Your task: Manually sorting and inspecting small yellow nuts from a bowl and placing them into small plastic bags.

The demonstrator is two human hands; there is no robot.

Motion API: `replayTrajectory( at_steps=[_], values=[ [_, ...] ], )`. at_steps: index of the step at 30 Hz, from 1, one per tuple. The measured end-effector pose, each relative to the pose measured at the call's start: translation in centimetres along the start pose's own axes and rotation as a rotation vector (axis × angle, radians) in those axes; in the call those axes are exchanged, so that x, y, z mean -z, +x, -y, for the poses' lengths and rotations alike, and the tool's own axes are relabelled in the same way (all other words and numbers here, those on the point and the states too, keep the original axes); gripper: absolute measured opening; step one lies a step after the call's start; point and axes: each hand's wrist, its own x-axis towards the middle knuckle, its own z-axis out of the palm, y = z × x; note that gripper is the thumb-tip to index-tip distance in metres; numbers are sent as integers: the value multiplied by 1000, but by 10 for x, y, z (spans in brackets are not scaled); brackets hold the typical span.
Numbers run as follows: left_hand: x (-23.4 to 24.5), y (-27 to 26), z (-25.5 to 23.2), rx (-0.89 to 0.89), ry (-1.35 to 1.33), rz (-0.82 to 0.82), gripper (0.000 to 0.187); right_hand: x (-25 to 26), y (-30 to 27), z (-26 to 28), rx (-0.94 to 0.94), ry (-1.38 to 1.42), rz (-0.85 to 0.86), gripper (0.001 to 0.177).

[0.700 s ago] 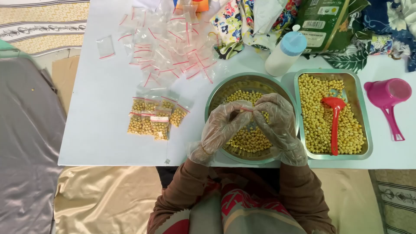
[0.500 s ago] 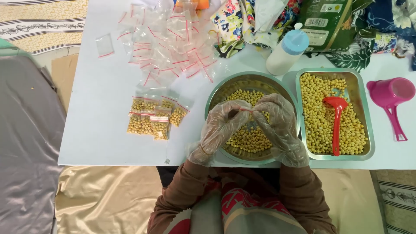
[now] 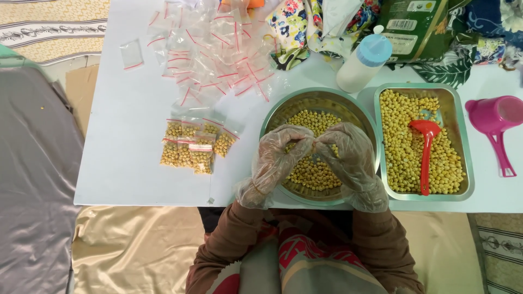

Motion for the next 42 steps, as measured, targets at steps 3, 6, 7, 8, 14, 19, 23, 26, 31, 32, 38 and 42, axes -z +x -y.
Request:
replayTrajectory(
  at_steps=[3, 6, 7, 8, 14, 19, 23, 26, 31, 32, 38, 42],
  values=[
    [-1, -1, -6, -73, 48, 32, 8, -2, 3, 5, -40, 41, 24, 5],
    [0, -3, -7, -89, 35, 73, 10, -2, 2, 8, -55, 75, -8, 5],
    [-1, -3, -12, -90, 34, 71, 10, -3, 0, 5, -53, 75, -6, 5],
    [-2, -4, -17, -51, 37, 79, 11, -4, -2, 3, -51, 67, -14, 5],
    [3, -1, -23, 108, 13, 129, 17, -5, -2, 2, -80, 86, -34, 5],
    [0, -3, -16, 159, 1, 62, 14, -5, 4, 19, -119, 58, -22, 5],
    [-3, -4, -9, 72, 2, -31, 10, -7, 13, 37, -248, 132, -66, 8],
    [-2, -5, -6, 62, -19, -57, 11, -10, 8, 25, -158, 104, -86, 8],
    [-5, -3, -9, 62, -43, -111, 14, -7, -2, 3, -175, 102, -57, 11],
    [-5, -2, -13, 62, -41, -127, 13, -5, -3, 0, -159, 111, -54, 12],
    [-5, 0, -13, 46, -26, -165, 14, -1, 0, 3, -191, 149, -108, 21],
    [-6, -3, -2, 35, -26, -156, 14, -5, 0, 0, -143, 212, -95, 11]
  ],
)
